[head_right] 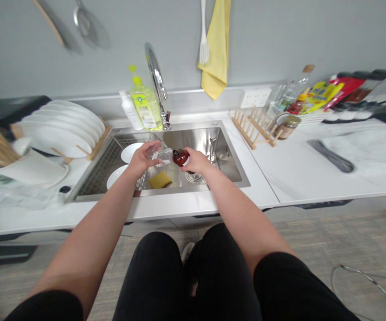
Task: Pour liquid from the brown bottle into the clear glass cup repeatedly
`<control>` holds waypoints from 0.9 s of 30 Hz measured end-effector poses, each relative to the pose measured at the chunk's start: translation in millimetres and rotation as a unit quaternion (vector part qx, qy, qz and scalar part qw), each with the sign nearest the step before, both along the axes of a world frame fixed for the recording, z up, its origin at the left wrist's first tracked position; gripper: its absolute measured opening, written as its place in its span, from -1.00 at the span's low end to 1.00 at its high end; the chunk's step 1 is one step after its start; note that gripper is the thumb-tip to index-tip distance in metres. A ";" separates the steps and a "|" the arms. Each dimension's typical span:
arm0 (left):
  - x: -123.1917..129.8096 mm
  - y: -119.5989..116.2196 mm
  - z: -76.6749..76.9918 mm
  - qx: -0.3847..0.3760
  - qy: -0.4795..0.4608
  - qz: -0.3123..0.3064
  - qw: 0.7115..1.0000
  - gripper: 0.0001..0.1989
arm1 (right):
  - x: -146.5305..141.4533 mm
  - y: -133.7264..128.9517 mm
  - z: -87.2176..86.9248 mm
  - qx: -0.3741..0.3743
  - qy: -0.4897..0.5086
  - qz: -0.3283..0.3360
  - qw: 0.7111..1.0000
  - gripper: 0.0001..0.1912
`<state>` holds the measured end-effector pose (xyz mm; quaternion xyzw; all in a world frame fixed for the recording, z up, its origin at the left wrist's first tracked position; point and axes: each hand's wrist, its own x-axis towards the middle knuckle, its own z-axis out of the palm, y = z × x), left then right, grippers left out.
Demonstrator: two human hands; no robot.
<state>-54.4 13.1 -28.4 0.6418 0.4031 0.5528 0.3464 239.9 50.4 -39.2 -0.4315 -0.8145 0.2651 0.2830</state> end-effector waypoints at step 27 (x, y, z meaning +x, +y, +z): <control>-0.2 -5.1 4.4 -0.012 -0.008 -0.014 1.000 -0.14 | 0.7 1.5 -2.7 -0.005 -0.034 0.018 0.999 -0.20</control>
